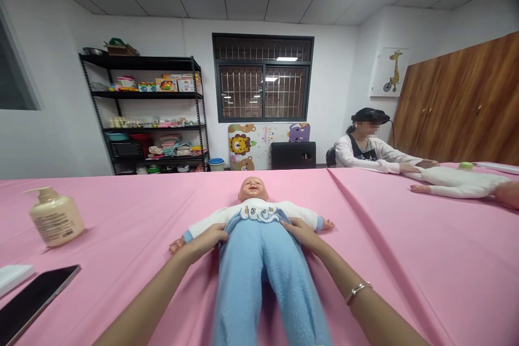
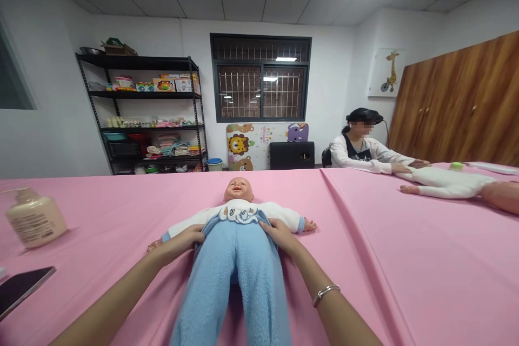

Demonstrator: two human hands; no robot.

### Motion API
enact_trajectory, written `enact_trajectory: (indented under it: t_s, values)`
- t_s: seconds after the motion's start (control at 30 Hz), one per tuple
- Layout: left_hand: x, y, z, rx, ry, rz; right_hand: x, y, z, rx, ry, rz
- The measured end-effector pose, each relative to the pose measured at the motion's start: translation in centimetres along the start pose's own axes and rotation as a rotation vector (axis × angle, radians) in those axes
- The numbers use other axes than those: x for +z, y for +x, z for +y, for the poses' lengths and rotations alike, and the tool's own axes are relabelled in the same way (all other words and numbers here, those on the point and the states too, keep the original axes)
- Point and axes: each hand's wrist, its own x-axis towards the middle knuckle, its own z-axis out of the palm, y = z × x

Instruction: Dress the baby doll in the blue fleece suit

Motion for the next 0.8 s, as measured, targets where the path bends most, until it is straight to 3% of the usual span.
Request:
enact_trajectory:
  t_s: [0.1, 0.2, 0.33, 0.47, 0.6, 0.8]
  values:
    - [0.5, -0.5, 0.2, -0.044, -0.241, -0.146, -0.4, -0.7, -0.8, 0.117, 0.291, -0.063]
    - [1.4, -0.5, -0.2, 0.032, -0.368, -0.066, -0.7, -1.1, -1.0, 0.14, 0.523, -0.071]
    - [2.4, 0.0, -0.8, -0.012, -0.401, 0.007, -0.4, -0.7, -0.5, 0.165, 0.633, -0.057]
    - [2.4, 0.9, -1.3, 0.064, -0.302, 0.081, 0.0, -0.2, -0.2, 0.185, 0.689, -0.008]
    - [1.9, 1.6, -1.8, 0.16, -0.076, 0.168, -0.1, 0.0, 0.0, 0.198, 0.713, -0.065]
    - [1.7, 1.6, -2.2, 0.283, 0.155, 0.233, -0.4, -0.2, 0.4, 0.234, 0.579, -0.039]
